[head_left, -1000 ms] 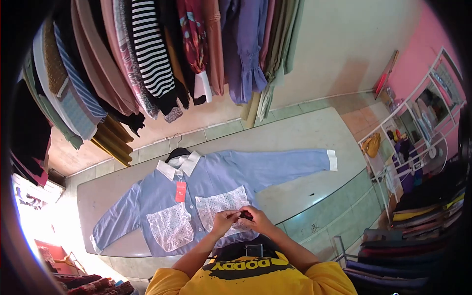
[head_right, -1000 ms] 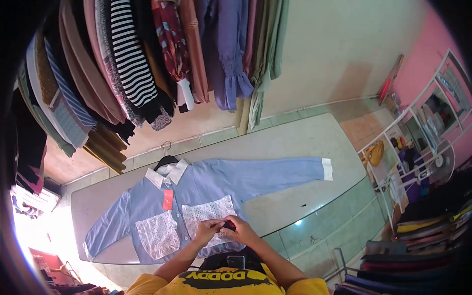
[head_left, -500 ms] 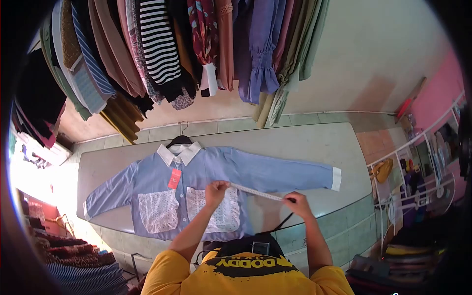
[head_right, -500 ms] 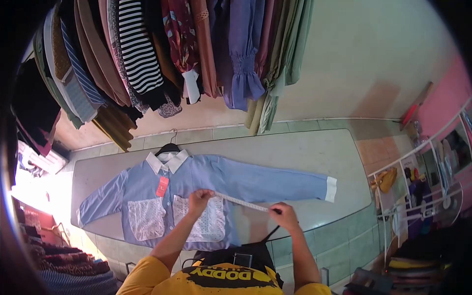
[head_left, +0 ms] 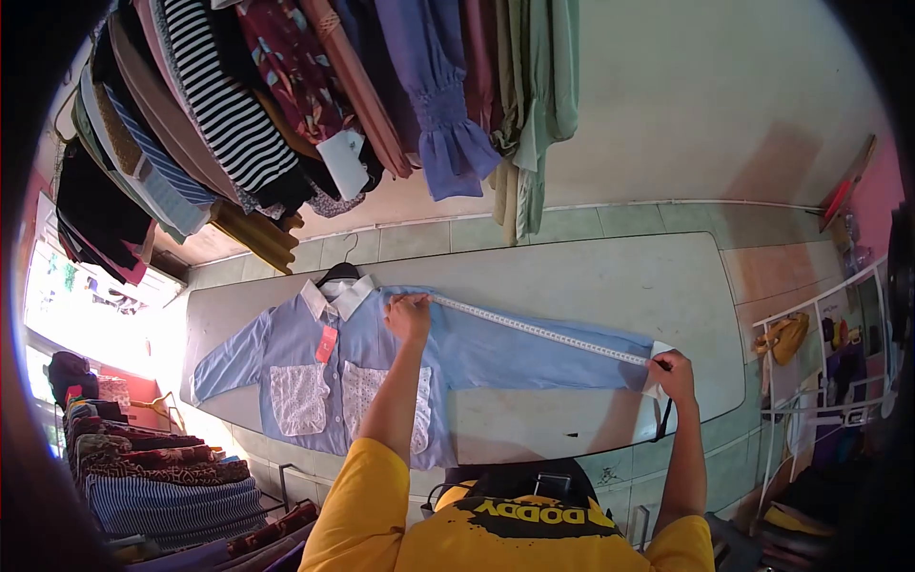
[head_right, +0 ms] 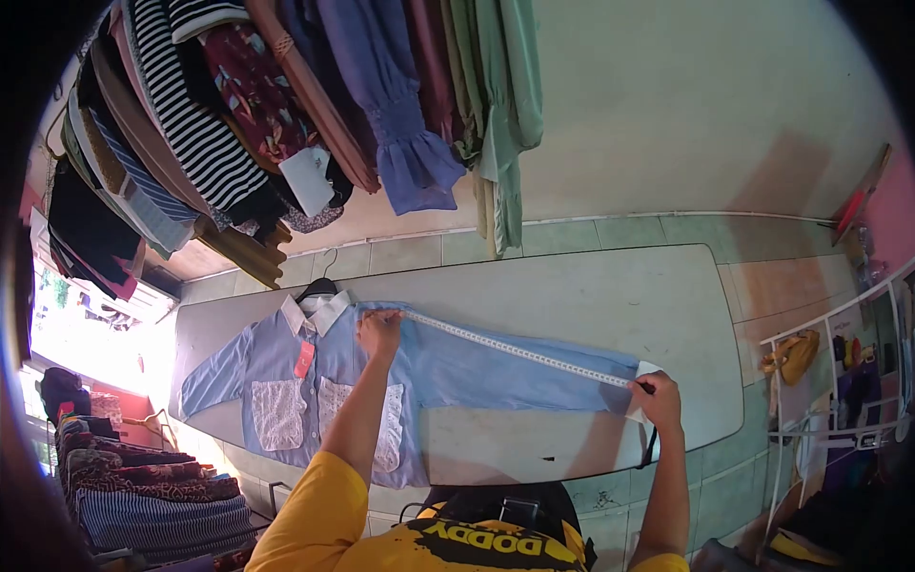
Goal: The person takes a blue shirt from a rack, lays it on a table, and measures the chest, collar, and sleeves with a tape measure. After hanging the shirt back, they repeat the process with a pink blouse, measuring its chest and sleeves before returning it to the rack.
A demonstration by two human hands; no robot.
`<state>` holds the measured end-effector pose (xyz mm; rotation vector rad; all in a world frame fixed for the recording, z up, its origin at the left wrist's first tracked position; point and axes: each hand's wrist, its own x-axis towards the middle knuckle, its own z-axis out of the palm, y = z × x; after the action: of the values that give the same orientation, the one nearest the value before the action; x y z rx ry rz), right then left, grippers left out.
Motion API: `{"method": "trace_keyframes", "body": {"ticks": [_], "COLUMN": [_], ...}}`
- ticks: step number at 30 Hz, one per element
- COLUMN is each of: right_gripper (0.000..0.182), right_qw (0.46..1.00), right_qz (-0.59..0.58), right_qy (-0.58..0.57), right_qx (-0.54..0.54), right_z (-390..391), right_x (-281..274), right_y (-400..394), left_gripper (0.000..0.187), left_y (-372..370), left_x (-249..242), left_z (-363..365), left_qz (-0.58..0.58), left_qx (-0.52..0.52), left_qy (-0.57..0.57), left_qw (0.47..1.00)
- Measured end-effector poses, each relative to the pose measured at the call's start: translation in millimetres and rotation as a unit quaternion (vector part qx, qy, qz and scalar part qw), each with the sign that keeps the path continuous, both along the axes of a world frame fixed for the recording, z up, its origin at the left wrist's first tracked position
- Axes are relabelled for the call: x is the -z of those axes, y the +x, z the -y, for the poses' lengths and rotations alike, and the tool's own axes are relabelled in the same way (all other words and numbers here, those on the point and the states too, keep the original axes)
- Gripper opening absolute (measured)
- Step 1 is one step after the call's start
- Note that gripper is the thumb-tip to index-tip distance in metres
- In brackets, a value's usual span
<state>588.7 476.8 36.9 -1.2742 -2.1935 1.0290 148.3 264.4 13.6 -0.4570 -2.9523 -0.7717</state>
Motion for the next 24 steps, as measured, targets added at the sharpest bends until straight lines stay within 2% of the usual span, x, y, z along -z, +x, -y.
{"method": "trace_keyframes", "body": {"ticks": [2,9,11,13,18,20,24], "right_gripper": [0.019,0.021,0.022,0.019,0.020,0.021,0.023], "right_qw": [1.000,0.998,0.998,0.999,0.998,0.997,0.994], "right_qz": [0.017,0.054,0.051,0.015,0.062,0.077,0.108], "right_qy": [0.011,0.019,0.014,0.013,-0.001,0.004,0.002], "right_qx": [-0.002,-0.016,-0.033,-0.041,-0.017,-0.003,0.027], "right_z": [-6.6,-16.7,-20.2,-24.8,-52.7,-61.1,-68.3], "right_x": [2.2,11.2,15.1,19.4,10.1,10.7,13.5], "right_y": [-0.6,-8.0,-7.5,-3.5,26.3,38.5,41.8], "left_gripper": [0.015,0.017,0.016,0.014,0.016,0.016,0.016], "left_y": [-5.1,-11.5,-14.7,-11.9,-5.2,-8.7,-6.5], "left_x": [3.8,16.8,25.5,27.8,14.2,23.3,20.2], "left_z": [-8.6,-15.7,-12.8,-9.5,-12.9,-11.6,-13.2], "left_qz": [-0.002,-0.035,-0.046,-0.077,-0.048,-0.045,-0.042], "left_qx": [-0.054,-0.076,-0.084,-0.063,-0.055,-0.035,-0.061], "left_qy": [-0.044,-0.077,-0.159,-0.144,-0.171,-0.149,-0.171], "left_qw": [0.998,0.994,0.983,0.984,0.983,0.987,0.982]}}
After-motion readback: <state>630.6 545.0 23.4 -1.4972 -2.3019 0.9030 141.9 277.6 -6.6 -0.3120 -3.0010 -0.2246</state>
